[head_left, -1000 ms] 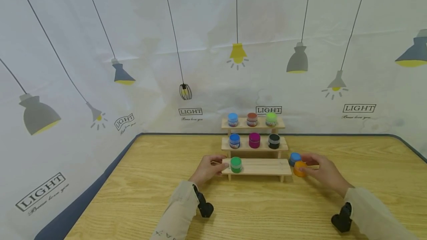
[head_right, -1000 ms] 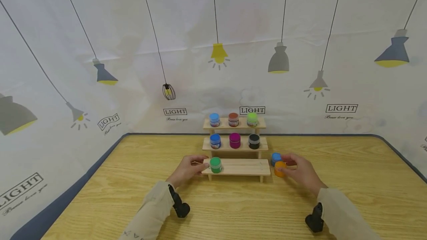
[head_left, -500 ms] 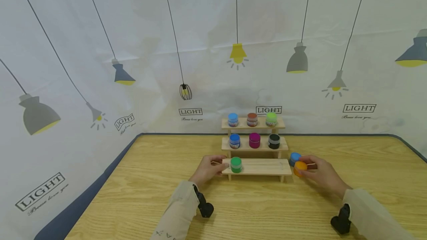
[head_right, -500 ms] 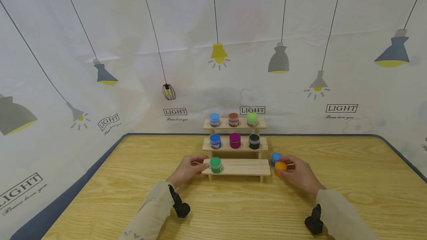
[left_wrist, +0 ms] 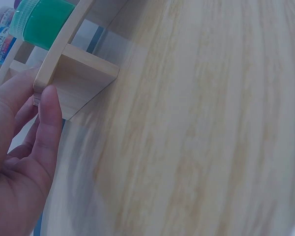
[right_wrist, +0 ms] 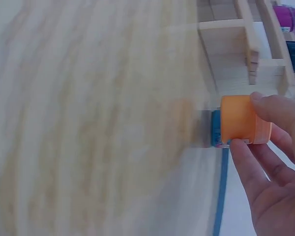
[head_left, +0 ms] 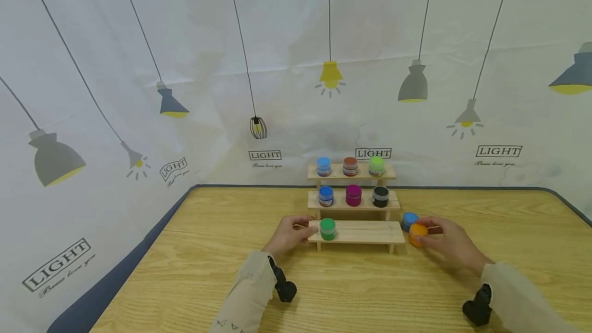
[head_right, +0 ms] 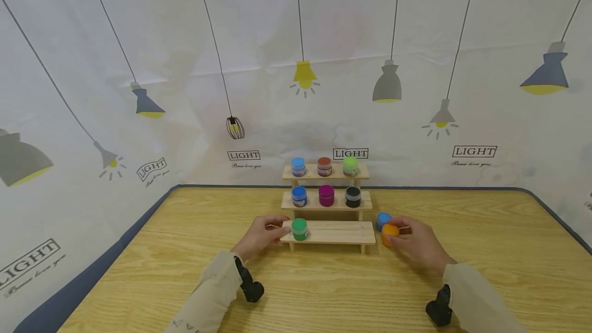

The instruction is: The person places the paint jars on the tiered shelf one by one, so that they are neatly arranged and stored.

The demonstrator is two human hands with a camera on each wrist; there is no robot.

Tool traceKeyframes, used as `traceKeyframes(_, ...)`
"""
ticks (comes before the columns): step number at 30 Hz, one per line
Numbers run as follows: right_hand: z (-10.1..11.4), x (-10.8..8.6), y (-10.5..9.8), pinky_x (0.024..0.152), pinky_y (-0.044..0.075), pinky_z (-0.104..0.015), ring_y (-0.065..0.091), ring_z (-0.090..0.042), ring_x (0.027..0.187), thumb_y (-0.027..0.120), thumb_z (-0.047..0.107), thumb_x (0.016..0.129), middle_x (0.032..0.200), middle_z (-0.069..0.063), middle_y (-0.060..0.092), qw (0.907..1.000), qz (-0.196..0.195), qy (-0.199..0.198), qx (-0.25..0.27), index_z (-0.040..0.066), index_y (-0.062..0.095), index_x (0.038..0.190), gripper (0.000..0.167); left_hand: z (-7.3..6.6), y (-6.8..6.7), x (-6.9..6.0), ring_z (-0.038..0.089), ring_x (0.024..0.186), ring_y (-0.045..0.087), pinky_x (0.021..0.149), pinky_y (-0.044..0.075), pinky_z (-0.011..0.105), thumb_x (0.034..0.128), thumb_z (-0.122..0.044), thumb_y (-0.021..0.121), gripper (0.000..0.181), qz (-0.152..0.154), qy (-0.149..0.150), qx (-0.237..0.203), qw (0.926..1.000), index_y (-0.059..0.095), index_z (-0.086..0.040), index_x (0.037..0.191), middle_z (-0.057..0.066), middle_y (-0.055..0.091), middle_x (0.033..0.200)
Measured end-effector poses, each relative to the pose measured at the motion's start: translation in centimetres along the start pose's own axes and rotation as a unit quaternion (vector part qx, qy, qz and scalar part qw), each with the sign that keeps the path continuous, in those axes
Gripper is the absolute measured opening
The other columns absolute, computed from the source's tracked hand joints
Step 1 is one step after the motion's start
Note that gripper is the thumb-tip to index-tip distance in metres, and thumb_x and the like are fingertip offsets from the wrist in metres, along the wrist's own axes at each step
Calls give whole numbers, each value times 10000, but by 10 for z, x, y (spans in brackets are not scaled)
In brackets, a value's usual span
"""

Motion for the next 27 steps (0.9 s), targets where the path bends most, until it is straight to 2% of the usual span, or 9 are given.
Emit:
traceKeyframes(7,14,-2,-11,667,516,-329,559,-354,910,653,165,812,1046,-212,570,9988,-162,-411,-234,-60,537,1132,407,0,0,0,144,689,550,625,521,294,824,-197,643,390,-1,-89,-80,9999,569,-29,1169,106,518,1012)
traceKeyframes(11,22,-4,-14,647,519,-296,560,-353,906,654,170,811,1045,-212,571,9980,-181,-563,-203,-60,539,1134,413,-2,0,-2,141,672,549,627,522,306,827,-177,639,387,21,-104,-152,9998,566,-16,1170,105,533,997)
traceKeyframes(19,44,-1,-7,654,500,-213,580,-288,881,671,170,794,1010,-159,600,9957,-214,-873,-214,-42,568,1113,396,-27,2,-19,155,695,547,669,520,368,854,-97,593,359,47,-17,-45,10000,536,43,1180,131,504,992)
traceKeyframes(23,54,4,2,692,504,-258,585,-242,867,674,150,791,997,-137,611,9939,-167,-1081,-171,-32,588,1083,355,-33,3,-23,166,712,548,681,518,368,862,-96,582,357,70,-35,-24,10000,530,48,1184,131,501,984)
traceKeyframes(27,63,10,15,739,499,-364,575,-229,883,667,155,797,1031,-139,600,9934,0,-1147,-20,-24,594,1080,342,-34,3,-24,181,724,545,679,517,360,864,-95,579,355,99,-5,-20,9999,530,47,1186,130,493,977)
Point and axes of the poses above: each hand's wrist, its own x-axis towards the middle knuckle, its own y-axis out of the palm, z = x × y, the point moved 5 cm from there along x, towards the middle knuckle
